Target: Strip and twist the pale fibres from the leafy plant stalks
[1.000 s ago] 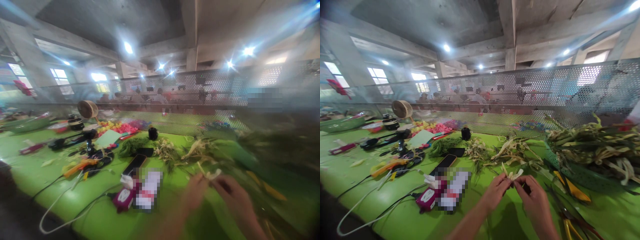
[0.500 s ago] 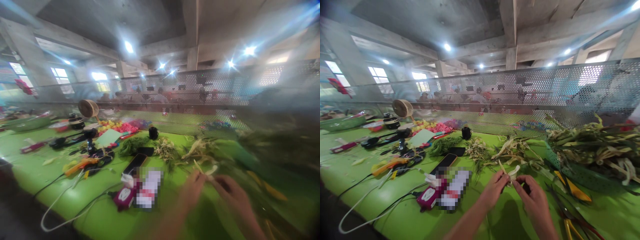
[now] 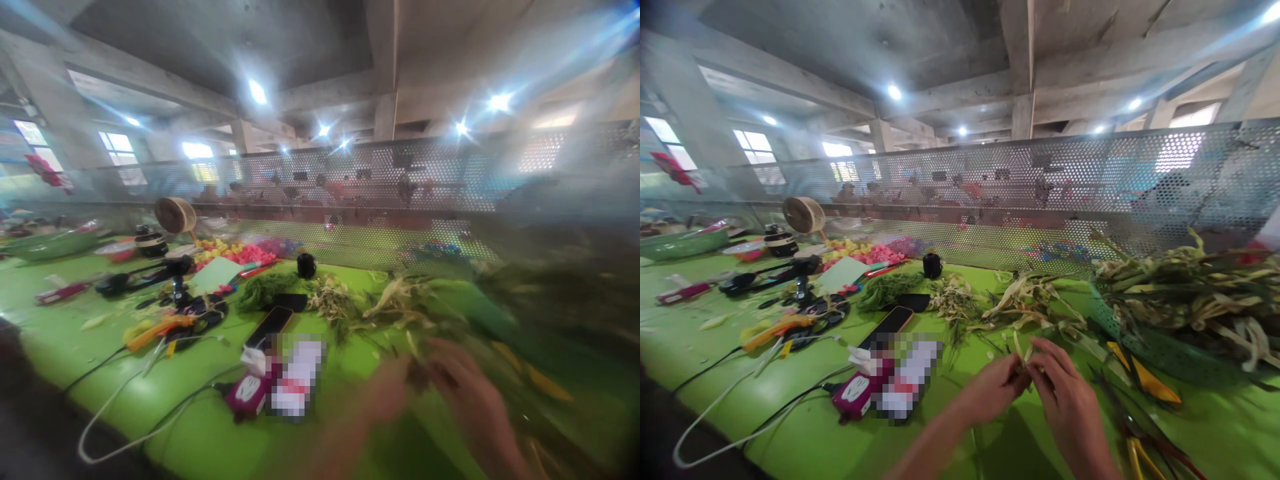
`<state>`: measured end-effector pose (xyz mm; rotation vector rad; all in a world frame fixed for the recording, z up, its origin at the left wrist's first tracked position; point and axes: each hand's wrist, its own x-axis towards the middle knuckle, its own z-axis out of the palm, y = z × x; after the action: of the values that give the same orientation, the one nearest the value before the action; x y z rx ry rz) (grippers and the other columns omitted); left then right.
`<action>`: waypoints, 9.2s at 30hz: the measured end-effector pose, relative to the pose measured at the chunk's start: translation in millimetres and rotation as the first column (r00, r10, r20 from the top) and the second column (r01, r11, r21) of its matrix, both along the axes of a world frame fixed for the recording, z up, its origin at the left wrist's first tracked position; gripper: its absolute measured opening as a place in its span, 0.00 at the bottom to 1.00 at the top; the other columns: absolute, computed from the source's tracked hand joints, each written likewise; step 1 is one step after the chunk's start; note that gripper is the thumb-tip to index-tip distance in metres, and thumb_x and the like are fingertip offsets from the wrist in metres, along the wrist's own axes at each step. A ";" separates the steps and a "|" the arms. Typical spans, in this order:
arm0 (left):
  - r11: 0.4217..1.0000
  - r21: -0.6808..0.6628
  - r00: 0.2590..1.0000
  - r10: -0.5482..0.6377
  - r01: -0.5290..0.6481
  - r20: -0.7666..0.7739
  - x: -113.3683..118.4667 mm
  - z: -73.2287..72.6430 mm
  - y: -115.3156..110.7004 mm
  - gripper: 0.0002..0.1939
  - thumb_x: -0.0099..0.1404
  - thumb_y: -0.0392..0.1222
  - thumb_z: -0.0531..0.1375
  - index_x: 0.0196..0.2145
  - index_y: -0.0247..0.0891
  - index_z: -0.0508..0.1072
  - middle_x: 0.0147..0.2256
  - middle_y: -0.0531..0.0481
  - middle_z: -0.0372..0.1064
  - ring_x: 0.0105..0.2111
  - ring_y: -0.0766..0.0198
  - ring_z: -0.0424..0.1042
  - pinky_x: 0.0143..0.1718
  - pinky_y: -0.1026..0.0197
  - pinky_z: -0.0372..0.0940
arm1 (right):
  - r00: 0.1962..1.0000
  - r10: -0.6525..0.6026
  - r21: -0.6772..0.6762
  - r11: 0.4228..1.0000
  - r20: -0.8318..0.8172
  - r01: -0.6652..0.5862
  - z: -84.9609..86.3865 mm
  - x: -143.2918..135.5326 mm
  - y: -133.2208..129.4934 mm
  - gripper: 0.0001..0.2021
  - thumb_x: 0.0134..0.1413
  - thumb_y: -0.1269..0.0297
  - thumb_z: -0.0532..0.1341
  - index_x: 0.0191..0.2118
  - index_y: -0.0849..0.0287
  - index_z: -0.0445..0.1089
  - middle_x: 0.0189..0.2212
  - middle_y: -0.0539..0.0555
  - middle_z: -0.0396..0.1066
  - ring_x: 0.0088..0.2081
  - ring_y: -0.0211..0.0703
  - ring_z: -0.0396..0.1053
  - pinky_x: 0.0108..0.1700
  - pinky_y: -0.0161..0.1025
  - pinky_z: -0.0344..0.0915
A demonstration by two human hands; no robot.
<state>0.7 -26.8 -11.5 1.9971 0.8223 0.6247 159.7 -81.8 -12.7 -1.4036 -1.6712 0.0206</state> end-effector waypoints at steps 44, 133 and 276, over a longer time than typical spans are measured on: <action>0.994 0.068 0.996 0.083 -0.081 -0.032 5.9 -4.2 -5.9 0.10 0.59 0.42 0.56 0.35 0.39 0.74 0.31 0.50 0.72 0.30 0.62 0.67 0.32 0.63 0.60 | 0.911 -0.048 -0.222 0.974 -0.410 -0.048 12.7 -1.1 3.0 0.14 0.46 0.55 0.64 0.38 0.55 0.71 0.29 0.52 0.77 0.30 0.44 0.74 0.32 0.36 0.70; 0.964 -0.256 0.942 0.025 0.066 0.335 -9.5 -7.3 12.0 0.15 0.59 0.49 0.62 0.37 0.34 0.71 0.36 0.44 0.74 0.39 0.58 0.72 0.46 0.54 0.63 | 0.974 0.170 -0.297 0.932 -0.148 -0.208 -0.5 16.3 12.4 0.11 0.54 0.53 0.59 0.30 0.54 0.72 0.28 0.52 0.74 0.32 0.44 0.71 0.36 0.38 0.66; 0.894 -0.448 0.860 0.228 0.000 0.456 1.0 2.4 3.2 0.21 0.45 0.47 0.71 0.32 0.35 0.69 0.31 0.49 0.70 0.34 0.63 0.69 0.40 0.60 0.62 | 0.955 0.089 -0.199 0.969 -0.282 -0.148 -0.8 2.0 12.6 0.05 0.51 0.61 0.61 0.28 0.53 0.72 0.28 0.51 0.70 0.31 0.43 0.68 0.33 0.38 0.61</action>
<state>1.7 -23.5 -9.1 1.2963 0.6869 0.8946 161.7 -69.2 -13.5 -1.3867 -1.5547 0.4591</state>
